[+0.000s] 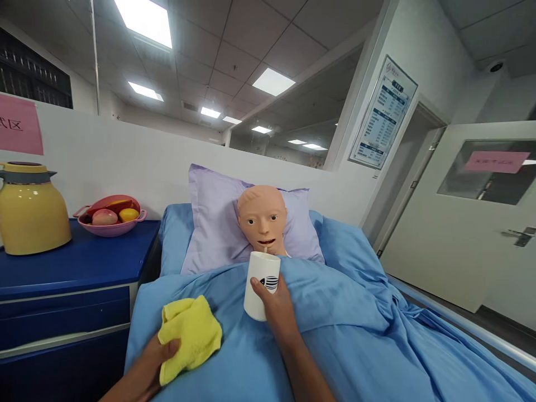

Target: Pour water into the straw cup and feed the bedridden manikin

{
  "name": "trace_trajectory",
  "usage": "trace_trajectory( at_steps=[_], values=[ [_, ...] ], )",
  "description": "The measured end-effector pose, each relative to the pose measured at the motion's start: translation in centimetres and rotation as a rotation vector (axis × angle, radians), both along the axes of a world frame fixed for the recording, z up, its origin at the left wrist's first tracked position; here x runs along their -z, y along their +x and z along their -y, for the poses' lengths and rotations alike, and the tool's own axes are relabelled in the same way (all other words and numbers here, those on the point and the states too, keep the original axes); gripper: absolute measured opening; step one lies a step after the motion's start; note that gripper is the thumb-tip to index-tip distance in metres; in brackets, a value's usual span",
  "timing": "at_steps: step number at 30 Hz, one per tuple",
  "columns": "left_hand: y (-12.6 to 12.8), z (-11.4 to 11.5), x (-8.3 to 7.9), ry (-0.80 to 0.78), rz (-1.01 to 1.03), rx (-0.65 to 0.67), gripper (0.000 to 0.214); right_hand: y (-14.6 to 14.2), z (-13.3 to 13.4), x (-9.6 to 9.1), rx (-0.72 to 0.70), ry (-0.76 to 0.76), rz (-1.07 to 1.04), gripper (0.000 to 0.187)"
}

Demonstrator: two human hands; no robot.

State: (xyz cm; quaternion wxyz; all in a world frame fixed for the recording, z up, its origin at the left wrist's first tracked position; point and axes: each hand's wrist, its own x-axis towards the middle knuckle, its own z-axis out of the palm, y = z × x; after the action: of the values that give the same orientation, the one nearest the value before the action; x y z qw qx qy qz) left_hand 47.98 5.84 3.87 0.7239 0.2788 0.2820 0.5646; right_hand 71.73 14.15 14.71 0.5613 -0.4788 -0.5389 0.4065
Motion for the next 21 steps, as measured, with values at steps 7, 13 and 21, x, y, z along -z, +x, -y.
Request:
trace_trajectory(
  at_steps=[7, 13, 21],
  values=[
    [0.4, -0.6, -1.7, 0.246, -0.452, 0.055, 0.063, -0.1, -0.5, 0.3, 0.0, 0.054, -0.036, 0.052],
    [0.7, -2.5, -9.6, 0.705, -0.872, -0.034, 0.035, -0.2, 0.0, 0.1, 0.096, 0.217, 0.008, 0.056],
    [5.9, -9.0, -17.2, 1.459, -1.148, -0.536, 0.036, -0.1, 0.4, -0.3, 0.255, 0.291, -0.132, 0.065]
  ],
)
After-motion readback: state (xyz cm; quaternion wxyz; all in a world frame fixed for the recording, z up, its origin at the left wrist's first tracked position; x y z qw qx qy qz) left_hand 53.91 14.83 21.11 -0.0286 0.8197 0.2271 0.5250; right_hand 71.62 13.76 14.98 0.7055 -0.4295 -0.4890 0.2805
